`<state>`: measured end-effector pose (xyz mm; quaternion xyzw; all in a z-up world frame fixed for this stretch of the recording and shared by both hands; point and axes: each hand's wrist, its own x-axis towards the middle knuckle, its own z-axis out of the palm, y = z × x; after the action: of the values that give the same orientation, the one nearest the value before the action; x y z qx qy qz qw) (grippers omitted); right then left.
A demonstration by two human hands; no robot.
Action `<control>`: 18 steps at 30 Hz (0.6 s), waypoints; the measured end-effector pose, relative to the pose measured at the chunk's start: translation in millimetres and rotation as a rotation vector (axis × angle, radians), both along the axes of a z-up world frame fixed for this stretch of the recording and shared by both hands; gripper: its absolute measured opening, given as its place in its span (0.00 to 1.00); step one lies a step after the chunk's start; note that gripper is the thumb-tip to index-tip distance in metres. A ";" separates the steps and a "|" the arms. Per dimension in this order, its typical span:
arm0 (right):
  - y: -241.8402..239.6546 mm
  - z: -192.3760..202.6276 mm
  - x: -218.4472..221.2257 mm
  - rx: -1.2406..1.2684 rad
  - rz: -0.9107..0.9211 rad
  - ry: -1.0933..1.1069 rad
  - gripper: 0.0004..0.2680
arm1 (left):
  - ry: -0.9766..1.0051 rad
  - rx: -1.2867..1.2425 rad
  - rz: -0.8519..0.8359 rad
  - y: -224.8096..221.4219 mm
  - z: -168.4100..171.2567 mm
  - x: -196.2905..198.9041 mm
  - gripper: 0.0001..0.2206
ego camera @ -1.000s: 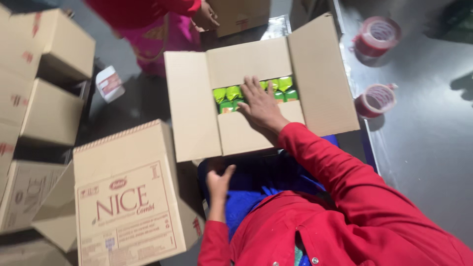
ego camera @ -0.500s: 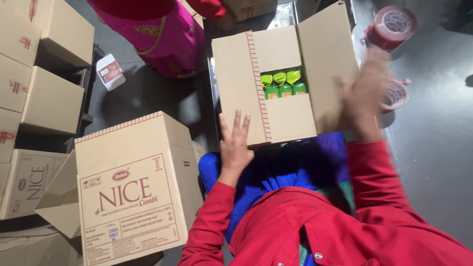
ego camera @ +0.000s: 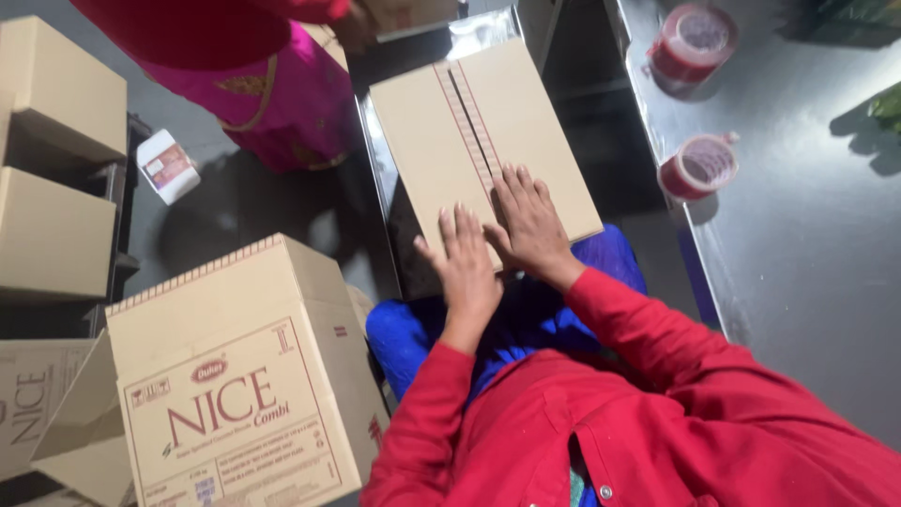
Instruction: The person packs green-wrapped food items into cardboard boxes and seals them with red tape.
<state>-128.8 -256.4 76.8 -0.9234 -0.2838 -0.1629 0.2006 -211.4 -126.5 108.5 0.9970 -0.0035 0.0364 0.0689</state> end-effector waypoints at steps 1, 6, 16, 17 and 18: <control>-1.0 -2.9 0.8 0.033 -0.005 -0.021 0.25 | 0.010 0.026 -0.037 -5.2 -4.3 1.4 0.47; -49.5 14.0 -4.6 0.499 0.022 0.208 0.23 | -0.055 0.251 -0.307 -32.1 -32.0 20.5 0.38; -205.2 21.7 49.4 0.058 -0.698 0.253 0.11 | -0.123 0.013 -0.292 -37.3 -52.2 20.3 0.35; -198.5 23.8 55.8 0.267 -0.661 0.239 0.11 | -0.139 0.002 -0.290 -38.2 -51.4 21.8 0.35; -186.8 28.5 61.8 0.476 -0.620 0.230 0.12 | -0.155 -0.008 -0.288 -38.4 -51.3 23.2 0.34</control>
<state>-67.0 -443.2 105.3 -0.9051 0.0782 -0.1723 0.3808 -188.2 -164.9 57.2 0.9800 -0.1516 0.1032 0.0771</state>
